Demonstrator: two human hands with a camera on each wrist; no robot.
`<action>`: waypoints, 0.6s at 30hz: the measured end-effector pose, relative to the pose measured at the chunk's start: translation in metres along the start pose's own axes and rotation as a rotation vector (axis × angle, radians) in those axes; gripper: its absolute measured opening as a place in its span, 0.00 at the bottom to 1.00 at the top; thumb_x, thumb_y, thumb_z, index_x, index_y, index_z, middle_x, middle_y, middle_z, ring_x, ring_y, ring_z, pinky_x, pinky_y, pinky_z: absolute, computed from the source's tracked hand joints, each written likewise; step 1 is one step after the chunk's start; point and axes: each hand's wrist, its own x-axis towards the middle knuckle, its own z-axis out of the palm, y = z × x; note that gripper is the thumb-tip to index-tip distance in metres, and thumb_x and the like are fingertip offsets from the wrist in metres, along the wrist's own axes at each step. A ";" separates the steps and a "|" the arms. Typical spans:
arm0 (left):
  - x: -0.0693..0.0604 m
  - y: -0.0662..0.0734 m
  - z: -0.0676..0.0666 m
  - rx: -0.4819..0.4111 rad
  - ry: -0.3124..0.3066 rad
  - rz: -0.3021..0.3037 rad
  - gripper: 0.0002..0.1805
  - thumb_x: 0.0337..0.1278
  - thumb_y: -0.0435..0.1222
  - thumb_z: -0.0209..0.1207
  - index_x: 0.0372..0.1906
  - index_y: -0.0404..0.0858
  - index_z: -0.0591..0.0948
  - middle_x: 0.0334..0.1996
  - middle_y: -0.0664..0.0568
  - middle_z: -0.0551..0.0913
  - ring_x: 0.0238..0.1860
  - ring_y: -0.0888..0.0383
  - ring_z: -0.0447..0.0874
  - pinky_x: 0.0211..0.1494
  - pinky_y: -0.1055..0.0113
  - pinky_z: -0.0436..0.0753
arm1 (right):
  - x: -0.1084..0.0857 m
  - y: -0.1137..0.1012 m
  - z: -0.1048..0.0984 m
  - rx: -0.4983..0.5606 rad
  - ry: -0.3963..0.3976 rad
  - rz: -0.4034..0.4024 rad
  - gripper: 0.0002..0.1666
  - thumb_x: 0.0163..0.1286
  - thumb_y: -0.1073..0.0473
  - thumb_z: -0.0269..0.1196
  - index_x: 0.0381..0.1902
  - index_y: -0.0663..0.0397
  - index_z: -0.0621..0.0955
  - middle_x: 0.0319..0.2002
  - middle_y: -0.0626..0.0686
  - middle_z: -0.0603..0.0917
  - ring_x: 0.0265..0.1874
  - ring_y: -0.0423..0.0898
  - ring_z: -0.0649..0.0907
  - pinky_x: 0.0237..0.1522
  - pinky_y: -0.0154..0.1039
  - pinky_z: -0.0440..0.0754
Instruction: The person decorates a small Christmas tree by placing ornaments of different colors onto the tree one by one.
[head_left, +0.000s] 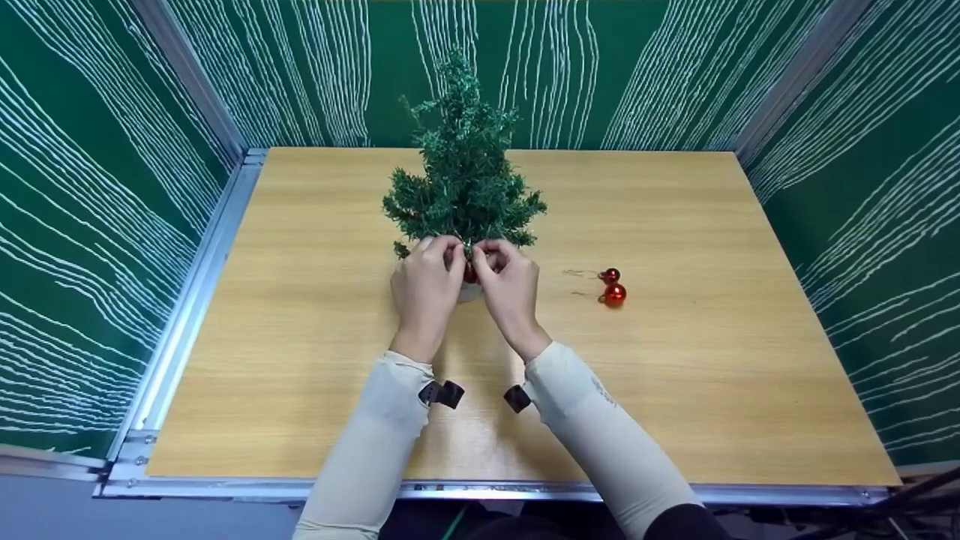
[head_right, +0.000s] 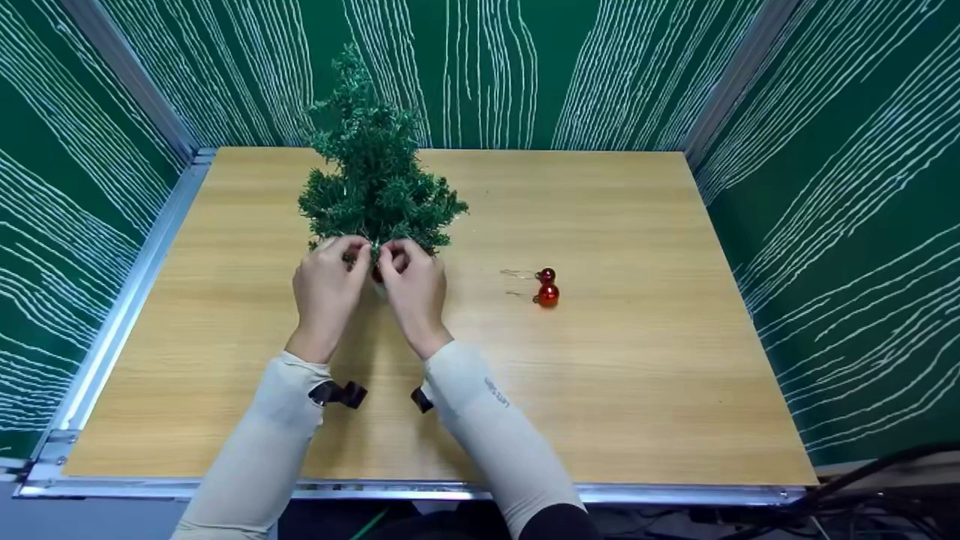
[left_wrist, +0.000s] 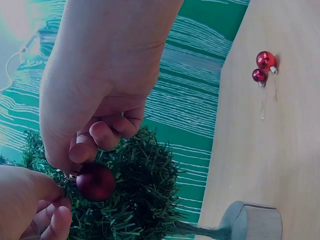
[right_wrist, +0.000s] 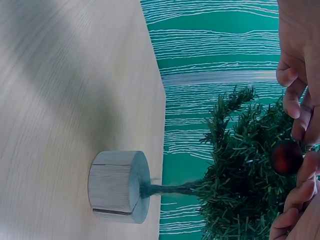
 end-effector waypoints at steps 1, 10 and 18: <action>0.000 0.000 0.000 -0.002 0.004 0.005 0.08 0.63 0.42 0.61 0.37 0.44 0.88 0.31 0.55 0.86 0.29 0.53 0.85 0.27 0.58 0.80 | 0.000 0.001 0.000 -0.004 0.002 -0.005 0.06 0.68 0.62 0.63 0.34 0.59 0.85 0.16 0.49 0.80 0.13 0.39 0.74 0.17 0.29 0.69; -0.005 -0.002 0.001 -0.021 0.031 0.048 0.07 0.62 0.41 0.62 0.37 0.45 0.88 0.30 0.57 0.85 0.26 0.57 0.84 0.23 0.60 0.78 | -0.002 0.003 -0.003 0.020 -0.005 -0.010 0.04 0.66 0.64 0.64 0.34 0.60 0.85 0.15 0.49 0.80 0.12 0.38 0.74 0.16 0.29 0.69; -0.007 -0.004 0.002 -0.018 0.050 0.074 0.06 0.60 0.40 0.63 0.37 0.45 0.88 0.31 0.57 0.86 0.26 0.57 0.84 0.24 0.61 0.78 | -0.004 0.007 -0.005 0.020 -0.001 -0.033 0.03 0.65 0.64 0.65 0.33 0.59 0.85 0.15 0.50 0.80 0.13 0.38 0.75 0.18 0.29 0.69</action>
